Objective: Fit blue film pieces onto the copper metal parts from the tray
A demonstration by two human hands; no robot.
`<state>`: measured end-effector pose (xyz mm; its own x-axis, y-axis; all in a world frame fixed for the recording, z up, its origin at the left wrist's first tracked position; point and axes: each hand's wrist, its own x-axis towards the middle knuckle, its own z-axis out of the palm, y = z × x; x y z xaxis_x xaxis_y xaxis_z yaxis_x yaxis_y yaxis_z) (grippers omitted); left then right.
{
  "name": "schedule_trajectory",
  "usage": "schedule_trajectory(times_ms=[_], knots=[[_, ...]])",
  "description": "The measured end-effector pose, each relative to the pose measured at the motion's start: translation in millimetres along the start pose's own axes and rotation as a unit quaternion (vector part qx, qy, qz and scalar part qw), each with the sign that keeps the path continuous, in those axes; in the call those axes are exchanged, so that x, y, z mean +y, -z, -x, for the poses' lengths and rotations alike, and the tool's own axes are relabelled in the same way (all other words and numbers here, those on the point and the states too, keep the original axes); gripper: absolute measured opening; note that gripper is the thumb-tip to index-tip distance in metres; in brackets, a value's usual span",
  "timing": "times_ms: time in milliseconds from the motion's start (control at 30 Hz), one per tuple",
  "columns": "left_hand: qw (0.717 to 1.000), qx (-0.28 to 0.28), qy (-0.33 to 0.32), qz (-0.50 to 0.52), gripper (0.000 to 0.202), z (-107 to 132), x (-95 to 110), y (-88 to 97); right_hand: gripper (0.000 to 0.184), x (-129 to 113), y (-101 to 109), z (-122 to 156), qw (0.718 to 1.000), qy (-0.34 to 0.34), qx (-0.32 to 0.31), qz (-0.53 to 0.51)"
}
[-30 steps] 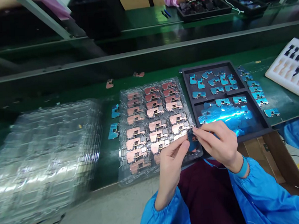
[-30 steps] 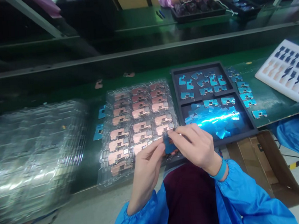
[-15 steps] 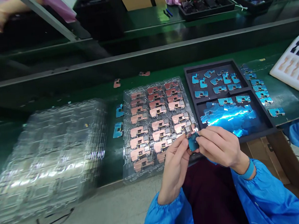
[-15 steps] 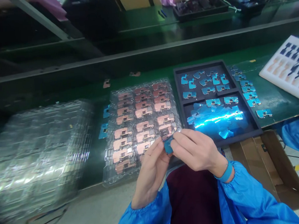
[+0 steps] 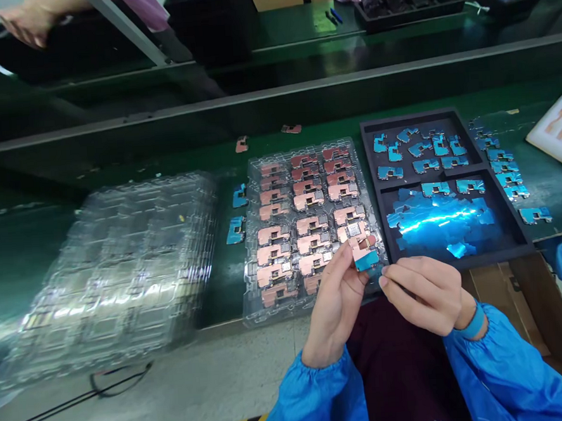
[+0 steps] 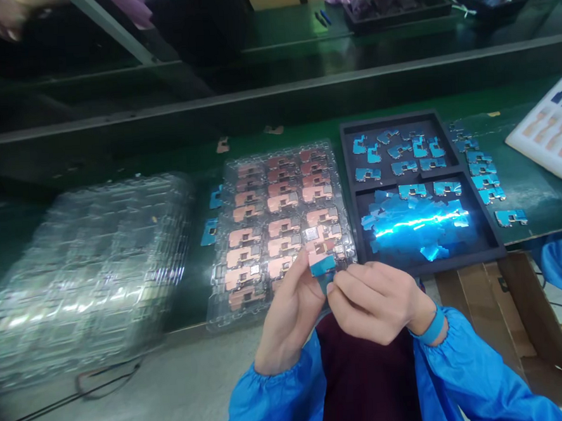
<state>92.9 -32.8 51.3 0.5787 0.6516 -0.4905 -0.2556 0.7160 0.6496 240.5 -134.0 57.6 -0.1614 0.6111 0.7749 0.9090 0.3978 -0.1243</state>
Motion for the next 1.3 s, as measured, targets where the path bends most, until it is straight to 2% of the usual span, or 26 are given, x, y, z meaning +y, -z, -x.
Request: schedule_trajectory(times_ms=[100, 200, 300, 367, 400, 467, 500, 567, 633, 700, 800, 967, 1067, 1167, 1300], knots=[[1.000, 0.014, -0.016, 0.010, 0.028, -3, -1, 0.0, 0.020, -4, 4, 4, 1.000, 0.016, 0.016, -0.004], [0.997, 0.043, -0.039, 0.041, 0.026, -7, -1, 2.4, 0.024, -10, 10, 14, 0.999, -0.027, 0.014, -0.028], [0.995, 0.067, -0.063, 0.048, 0.028, -9, 2, 7.5, 0.022, -3, 17, 27, 0.988, -0.146, 0.051, -0.004], [0.994, 0.063, -0.086, 0.031, 0.033, -8, 6, 11.1, 0.018, 15, 22, 36, 0.957, -0.271, 0.082, 0.066], [0.993, 0.059, -0.098, 0.022, 0.034, -7, 7, 12.5, 0.016, 27, 25, 39, 0.936, -0.327, 0.076, 0.107], [0.990, 0.066, -0.124, 0.009, 0.036, -5, 10, 14.2, 0.023, 52, 29, 43, 0.904, -0.390, 0.010, 0.172], [0.988, 0.075, -0.135, 0.002, 0.036, -4, 12, 14.3, 0.027, 61, 30, 42, 0.899, -0.394, -0.033, 0.191], [0.983, 0.102, -0.152, -0.023, 0.037, -1, 13, 13.3, 0.035, 67, 27, 36, 0.904, -0.373, -0.060, 0.199], [0.979, 0.121, -0.156, -0.054, 0.040, 2, 13, 10.8, 0.041, 56, 19, 22, 0.918, -0.371, -0.033, 0.137], [0.979, 0.110, -0.154, -0.076, 0.046, 6, 10, 7.9, 0.044, 33, 6, 7, 0.916, -0.399, -0.036, 0.013], [0.979, 0.075, -0.173, -0.081, 0.051, 9, 6, 5.4, 0.040, 1, -17, -11, 0.892, -0.423, -0.060, -0.149], [0.972, 0.082, -0.200, -0.087, 0.043, 16, 14, 10.3, 0.030, -11, -54, -30, 0.860, -0.448, 0.013, -0.243], [0.965, 0.099, -0.216, -0.113, 0.036, 22, 24, 17.5, 0.029, -16, -64, -43, 0.822, -0.470, 0.012, -0.320], [0.945, 0.151, -0.248, -0.149, 0.030, 25, 30, 25.1, 0.034, -24, -73, -58, 0.773, -0.496, -0.006, -0.397], [0.938, 0.180, -0.263, -0.138, 0.028, 20, 33, 31.7, 0.039, -24, -80, -65, 0.737, -0.500, -0.027, -0.455]])
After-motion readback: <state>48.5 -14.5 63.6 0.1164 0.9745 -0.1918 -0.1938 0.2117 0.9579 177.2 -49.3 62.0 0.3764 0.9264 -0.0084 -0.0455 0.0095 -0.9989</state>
